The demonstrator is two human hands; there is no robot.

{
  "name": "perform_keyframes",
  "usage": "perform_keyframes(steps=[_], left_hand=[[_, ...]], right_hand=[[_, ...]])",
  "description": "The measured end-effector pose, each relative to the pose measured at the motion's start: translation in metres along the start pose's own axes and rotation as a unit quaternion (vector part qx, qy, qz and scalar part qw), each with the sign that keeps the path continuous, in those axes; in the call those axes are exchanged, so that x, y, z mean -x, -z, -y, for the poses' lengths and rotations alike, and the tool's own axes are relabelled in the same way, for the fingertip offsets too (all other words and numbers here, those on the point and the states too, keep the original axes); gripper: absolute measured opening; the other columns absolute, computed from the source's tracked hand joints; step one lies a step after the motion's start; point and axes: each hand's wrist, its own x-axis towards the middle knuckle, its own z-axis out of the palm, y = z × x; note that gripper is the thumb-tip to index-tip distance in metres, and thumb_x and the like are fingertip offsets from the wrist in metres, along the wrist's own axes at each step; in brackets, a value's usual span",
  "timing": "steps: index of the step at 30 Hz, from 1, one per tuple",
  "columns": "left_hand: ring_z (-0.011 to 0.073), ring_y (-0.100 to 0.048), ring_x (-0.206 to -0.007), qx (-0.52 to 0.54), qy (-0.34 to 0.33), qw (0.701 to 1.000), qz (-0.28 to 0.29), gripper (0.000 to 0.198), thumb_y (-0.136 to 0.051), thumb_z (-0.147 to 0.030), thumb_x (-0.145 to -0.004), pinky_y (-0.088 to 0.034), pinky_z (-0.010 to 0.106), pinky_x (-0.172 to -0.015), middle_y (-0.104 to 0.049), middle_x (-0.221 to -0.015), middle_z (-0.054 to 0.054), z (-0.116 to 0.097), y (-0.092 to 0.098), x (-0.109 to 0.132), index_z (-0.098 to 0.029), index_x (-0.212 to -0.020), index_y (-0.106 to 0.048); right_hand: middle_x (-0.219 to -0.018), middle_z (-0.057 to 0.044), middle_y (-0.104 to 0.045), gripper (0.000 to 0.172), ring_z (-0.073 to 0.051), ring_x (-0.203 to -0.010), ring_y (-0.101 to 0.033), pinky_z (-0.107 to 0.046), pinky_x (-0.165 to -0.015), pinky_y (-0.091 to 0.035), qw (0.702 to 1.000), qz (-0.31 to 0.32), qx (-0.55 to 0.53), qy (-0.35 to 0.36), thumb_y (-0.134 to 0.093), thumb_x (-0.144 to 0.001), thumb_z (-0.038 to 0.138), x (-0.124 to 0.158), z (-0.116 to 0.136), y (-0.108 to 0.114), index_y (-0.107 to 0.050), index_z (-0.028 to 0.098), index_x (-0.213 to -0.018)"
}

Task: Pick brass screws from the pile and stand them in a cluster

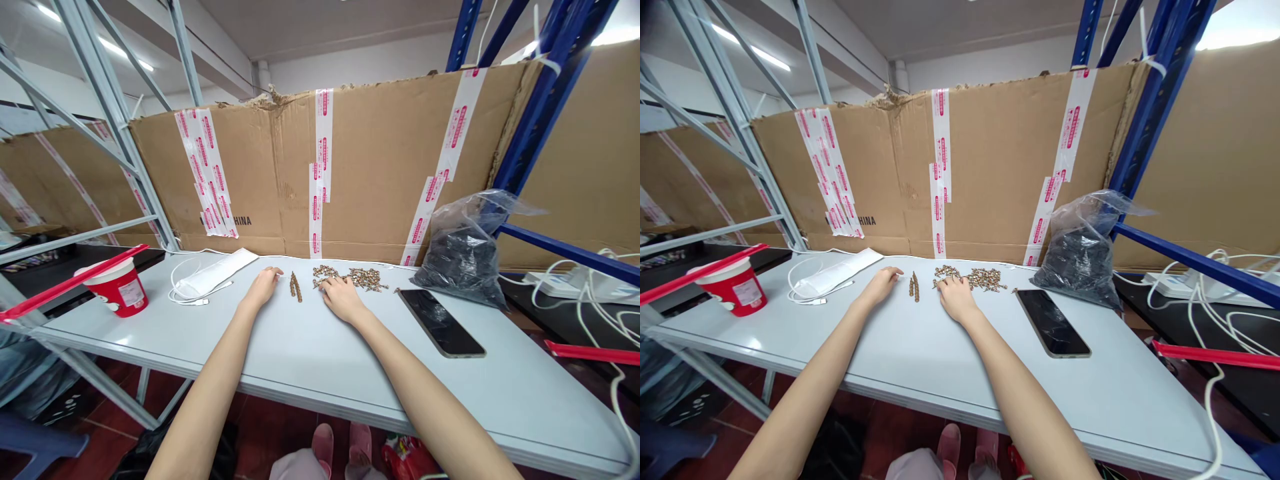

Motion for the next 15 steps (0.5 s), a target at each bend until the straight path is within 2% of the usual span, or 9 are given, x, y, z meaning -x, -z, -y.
perform_keyframes(steps=[3, 9, 12, 15], left_hand=[[0.0167, -0.054, -0.088, 0.03, -0.031, 0.999, 0.007, 0.033, -0.033, -0.009, -0.081, -0.042, 0.031, -0.083, -0.059, -0.094, 0.008, 0.0, -0.002, -0.003, -0.014, -0.1, -0.059], [0.0176, -0.053, -0.093, 0.049, -0.046, 0.998, 0.002, 0.03, -0.036, -0.012, -0.08, -0.04, 0.031, -0.086, -0.06, -0.099, 0.008, -0.003, -0.002, -0.004, -0.015, -0.096, -0.061], [0.017, -0.054, -0.089, 0.044, -0.039, 0.998, 0.001, 0.027, -0.039, -0.014, -0.08, -0.041, 0.03, -0.083, -0.06, -0.096, 0.008, -0.005, 0.004, -0.001, -0.016, -0.093, -0.062], [0.0159, -0.054, -0.081, 0.037, -0.021, 0.999, 0.018, 0.019, -0.05, -0.022, -0.076, -0.041, 0.028, -0.076, -0.061, -0.091, 0.006, -0.006, 0.012, 0.003, -0.017, -0.088, -0.063]], right_hand=[[-0.109, -0.008, -0.057, 0.026, -0.021, -0.1, -0.048, -0.034, -0.082, -0.026, 1.0, 0.004, 0.002, -0.001, -0.035, -0.086, 0.022, 0.0, 0.0, 0.001, -0.055, 0.022, -0.102], [-0.109, -0.009, -0.057, 0.026, -0.021, -0.101, -0.047, -0.035, -0.083, -0.027, 1.0, 0.006, -0.002, -0.001, -0.036, -0.087, 0.023, 0.001, 0.0, 0.002, -0.056, 0.021, -0.102], [-0.109, -0.009, -0.057, 0.027, -0.021, -0.1, -0.047, -0.035, -0.084, -0.026, 1.0, 0.009, -0.003, -0.002, -0.035, -0.087, 0.023, 0.001, 0.0, 0.002, -0.057, 0.021, -0.103], [-0.108, -0.009, -0.057, 0.027, -0.021, -0.1, -0.047, -0.035, -0.083, -0.026, 1.0, 0.006, -0.003, 0.0, -0.035, -0.086, 0.022, 0.001, 0.001, 0.001, -0.057, 0.02, -0.102]])
